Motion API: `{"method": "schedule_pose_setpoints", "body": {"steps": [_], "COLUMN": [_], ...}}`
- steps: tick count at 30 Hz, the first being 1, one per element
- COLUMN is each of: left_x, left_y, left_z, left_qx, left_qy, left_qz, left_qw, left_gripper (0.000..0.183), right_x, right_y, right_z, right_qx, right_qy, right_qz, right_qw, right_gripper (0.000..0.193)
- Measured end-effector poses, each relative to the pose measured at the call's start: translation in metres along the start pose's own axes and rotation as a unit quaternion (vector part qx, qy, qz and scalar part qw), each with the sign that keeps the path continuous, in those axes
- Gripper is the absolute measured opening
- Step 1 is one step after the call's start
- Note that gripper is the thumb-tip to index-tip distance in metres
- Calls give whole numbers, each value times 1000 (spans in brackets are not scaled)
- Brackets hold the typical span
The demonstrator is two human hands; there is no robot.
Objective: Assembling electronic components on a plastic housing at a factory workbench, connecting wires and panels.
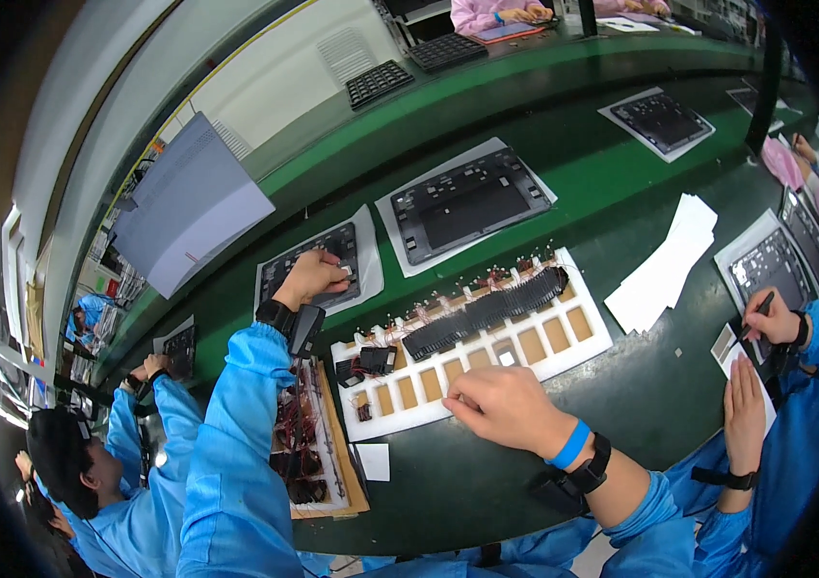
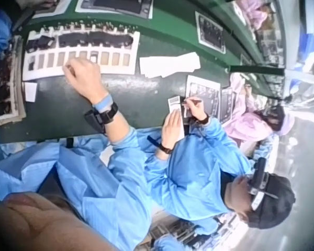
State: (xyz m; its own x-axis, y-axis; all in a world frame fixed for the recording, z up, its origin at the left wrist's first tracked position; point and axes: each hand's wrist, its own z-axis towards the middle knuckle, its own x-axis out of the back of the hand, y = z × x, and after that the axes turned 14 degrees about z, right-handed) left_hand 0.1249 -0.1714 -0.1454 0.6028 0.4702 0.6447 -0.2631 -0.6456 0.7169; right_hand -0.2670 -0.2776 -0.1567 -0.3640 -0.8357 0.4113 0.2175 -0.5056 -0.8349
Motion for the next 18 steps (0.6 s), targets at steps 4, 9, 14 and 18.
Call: {"method": "schedule_pose_setpoints", "body": {"steps": [4,9,14,18], "left_x": [-3,1,17,31], "left_y": [-2,-5,-6,-22], "left_z": [2,2,16,43], "left_qx": [36,33,30,-12], "left_qy": [-22,-4,18,109], "left_qz": [30,27,17,34], "left_qw": [999,999,999,993], "left_gripper": [25,21,31,29], "right_x": [0,2,1,0], "right_y": [4,1,3,-1], "right_z": [1,2,0,2], "right_qx": [41,14,12,14], "right_qy": [11,-6,-3,-8], "right_qz": [-13,-5,-13,-14], "right_qw": [999,1000,1000,1000], "right_gripper": [14,14,14,13]}}
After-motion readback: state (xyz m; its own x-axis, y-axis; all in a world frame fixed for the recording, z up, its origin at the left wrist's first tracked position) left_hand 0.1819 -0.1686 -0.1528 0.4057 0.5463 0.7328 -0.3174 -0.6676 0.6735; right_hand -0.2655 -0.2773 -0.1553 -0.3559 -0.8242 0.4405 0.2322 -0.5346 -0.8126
